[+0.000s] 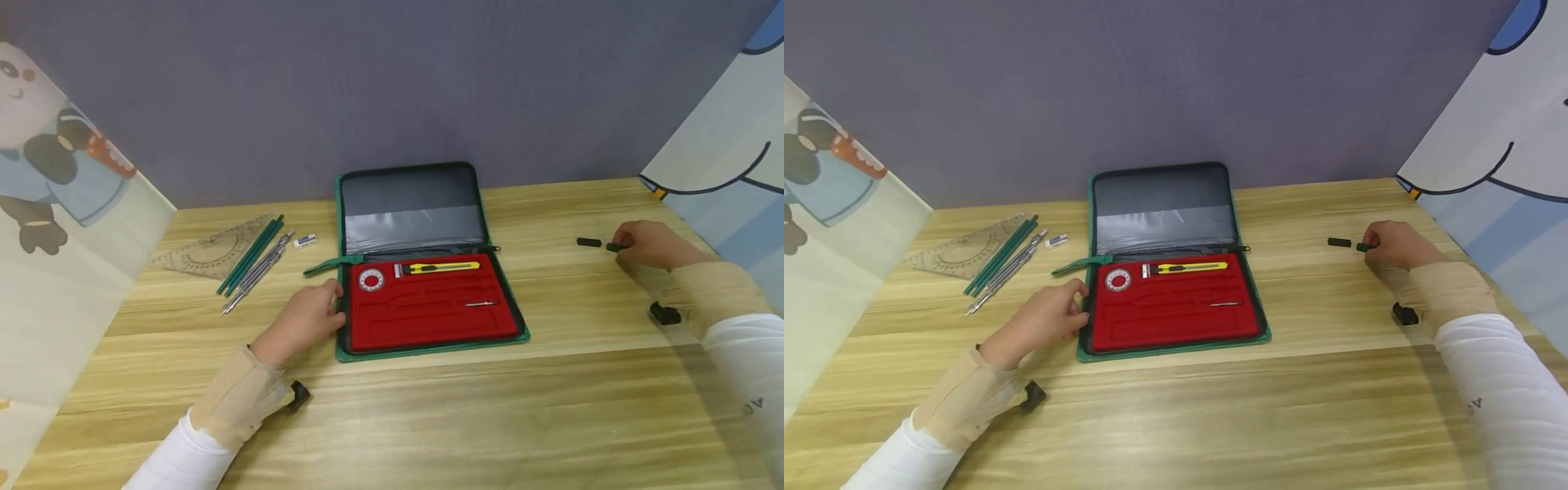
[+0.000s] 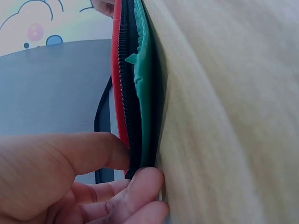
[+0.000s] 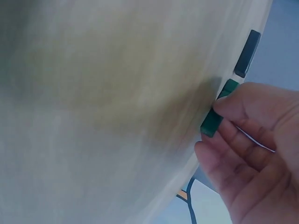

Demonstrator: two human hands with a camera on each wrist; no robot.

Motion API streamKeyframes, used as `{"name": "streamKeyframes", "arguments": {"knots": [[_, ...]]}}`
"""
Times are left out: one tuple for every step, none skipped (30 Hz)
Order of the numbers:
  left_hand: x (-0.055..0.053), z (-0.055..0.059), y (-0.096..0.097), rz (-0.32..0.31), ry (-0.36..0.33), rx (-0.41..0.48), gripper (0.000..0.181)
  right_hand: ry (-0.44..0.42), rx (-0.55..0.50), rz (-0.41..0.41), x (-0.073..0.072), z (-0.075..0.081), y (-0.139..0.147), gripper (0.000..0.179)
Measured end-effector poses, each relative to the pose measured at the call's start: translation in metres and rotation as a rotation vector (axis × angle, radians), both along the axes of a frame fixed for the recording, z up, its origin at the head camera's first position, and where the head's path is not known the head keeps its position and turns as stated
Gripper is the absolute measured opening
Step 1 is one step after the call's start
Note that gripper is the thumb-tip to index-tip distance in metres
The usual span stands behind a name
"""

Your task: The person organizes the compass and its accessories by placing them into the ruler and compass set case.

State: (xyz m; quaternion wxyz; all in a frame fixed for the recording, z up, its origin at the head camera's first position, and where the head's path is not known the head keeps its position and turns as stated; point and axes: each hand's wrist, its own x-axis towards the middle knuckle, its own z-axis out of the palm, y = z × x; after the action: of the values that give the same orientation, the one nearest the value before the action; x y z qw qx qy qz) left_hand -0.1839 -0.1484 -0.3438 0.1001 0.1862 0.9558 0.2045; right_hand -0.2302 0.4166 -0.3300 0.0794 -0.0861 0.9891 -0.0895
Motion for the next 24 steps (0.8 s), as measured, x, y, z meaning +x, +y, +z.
{"name": "streamKeyframes", "arguments": {"knots": [[0.0, 0.0, 0.0, -0.001, -0.002, 0.001, 0.033, 0.002, 0.0, 0.001, 0.0, 0.0, 0.0, 0.017], [0.0, 0.0, 0.0, -0.001, -0.005, 0.001, 0.033, 0.002, 0.0, 0.002, 0.0, 0.001, -0.001, 0.017], [0.0, 0.0, 0.0, 0.0, -0.008, 0.001, 0.033, 0.001, 0.001, 0.002, 0.0, 0.001, -0.001, 0.017], [0.0, 0.0, 0.0, -0.001, -0.009, -0.001, 0.033, -0.002, 0.001, 0.005, 0.001, 0.001, -0.002, 0.017], [0.0, 0.0, 0.0, 0.0, -0.009, -0.003, 0.033, -0.005, 0.002, 0.006, 0.001, 0.001, -0.002, 0.017], [0.0, 0.0, 0.0, -0.001, -0.009, -0.004, 0.033, -0.008, 0.003, 0.008, 0.002, 0.002, -0.003, 0.017], [0.0, 0.0, 0.0, -0.001, -0.009, -0.005, 0.033, -0.012, 0.005, 0.006, 0.002, 0.002, -0.004, 0.017], [0.0, 0.001, 0.0, -0.001, -0.007, -0.006, 0.033, -0.017, 0.006, 0.006, 0.003, 0.002, -0.005, 0.017], [0.0, 0.001, 0.001, -0.001, -0.007, -0.005, 0.033, -0.021, 0.006, 0.007, 0.004, 0.002, -0.006, 0.017], [0.0, 0.001, 0.001, -0.002, -0.008, -0.005, 0.034, -0.022, 0.003, 0.009, 0.005, 0.002, -0.007, 0.017], [0.0, 0.001, 0.001, -0.002, -0.009, -0.004, 0.034, -0.022, -0.001, 0.01, 0.005, 0.002, -0.008, 0.017], [0.0, 0.001, 0.001, -0.002, -0.01, -0.004, 0.034, -0.022, -0.005, 0.012, 0.006, 0.002, -0.01, 0.016], [0.0, 0.001, 0.001, -0.001, -0.011, -0.003, 0.035, -0.016, -0.008, 0.019, 0.007, 0.001, -0.012, 0.016], [0.0, 0.002, 0.001, -0.001, -0.012, -0.004, 0.035, -0.01, -0.01, 0.029, 0.008, 0.001, -0.014, 0.016], [0.001, 0.002, 0.001, 0.0, -0.013, -0.005, 0.035, -0.005, -0.015, 0.038, 0.009, 0.001, -0.017, 0.015], [0.001, 0.002, 0.001, 0.001, -0.015, -0.007, 0.035, 0.006, -0.018, 0.048, 0.01, 0.001, -0.02, 0.015], [0.001, 0.002, 0.001, 0.002, -0.015, -0.008, 0.035, 0.016, -0.022, 0.057, 0.01, 0.001, -0.023, 0.015], [0.001, 0.002, 0.001, 0.003, -0.015, -0.007, 0.035, 0.026, -0.031, 0.066, 0.011, 0.001, -0.026, 0.015], [0.001, 0.002, 0.001, 0.003, -0.015, -0.008, 0.035, 0.04, -0.041, 0.075, 0.012, 0.001, -0.03, 0.015], [0.001, 0.002, 0.001, 0.004, -0.015, -0.008, 0.035, 0.049, -0.053, 0.082, 0.013, 0.002, -0.034, 0.015], [0.001, 0.001, 0.001, 0.005, -0.013, -0.008, 0.035, 0.062, -0.068, 0.09, 0.015, 0.002, -0.039, 0.015], [0.001, 0.001, 0.001, 0.005, -0.013, -0.008, 0.035, 0.079, -0.08, 0.098, 0.016, 0.002, -0.043, 0.015], [0.0, 0.001, 0.001, 0.005, -0.011, -0.008, 0.035, 0.088, -0.096, 0.107, 0.017, 0.002, -0.047, 0.015], [0.0, 0.001, 0.001, 0.006, -0.011, -0.008, 0.035, 0.102, -0.108, 0.117, 0.018, 0.002, -0.051, 0.015]]}}
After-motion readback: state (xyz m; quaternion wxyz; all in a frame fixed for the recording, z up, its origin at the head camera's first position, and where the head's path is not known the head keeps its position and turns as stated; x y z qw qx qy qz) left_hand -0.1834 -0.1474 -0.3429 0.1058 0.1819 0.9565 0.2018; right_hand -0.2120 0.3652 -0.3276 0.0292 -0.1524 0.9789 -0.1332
